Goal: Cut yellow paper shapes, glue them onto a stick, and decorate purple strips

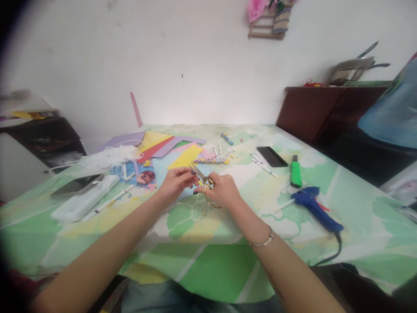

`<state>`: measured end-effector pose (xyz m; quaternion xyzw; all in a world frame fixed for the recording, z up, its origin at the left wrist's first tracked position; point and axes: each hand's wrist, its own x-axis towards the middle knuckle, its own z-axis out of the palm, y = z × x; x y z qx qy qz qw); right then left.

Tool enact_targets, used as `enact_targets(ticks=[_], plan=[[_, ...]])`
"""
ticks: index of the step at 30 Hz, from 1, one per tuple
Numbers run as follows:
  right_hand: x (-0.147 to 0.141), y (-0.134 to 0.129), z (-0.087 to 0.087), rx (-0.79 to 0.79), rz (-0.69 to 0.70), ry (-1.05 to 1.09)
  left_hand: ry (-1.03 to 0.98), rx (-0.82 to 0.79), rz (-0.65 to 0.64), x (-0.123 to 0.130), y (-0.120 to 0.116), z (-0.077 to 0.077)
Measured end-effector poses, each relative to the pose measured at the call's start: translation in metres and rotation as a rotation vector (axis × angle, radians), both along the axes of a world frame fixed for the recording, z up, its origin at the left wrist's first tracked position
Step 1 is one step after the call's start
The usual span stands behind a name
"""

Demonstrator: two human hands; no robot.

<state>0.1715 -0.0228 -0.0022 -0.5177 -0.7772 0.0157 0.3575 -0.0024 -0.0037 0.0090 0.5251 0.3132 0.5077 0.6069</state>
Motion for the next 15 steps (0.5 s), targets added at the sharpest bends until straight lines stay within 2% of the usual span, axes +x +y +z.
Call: enact_targets(ticks=[15], plan=[[0.0004, 0.0017, -0.0018, 0.014, -0.024, -0.01, 0.017, 0.008, 0.034, -0.0001, 0.0002, 0.0011]])
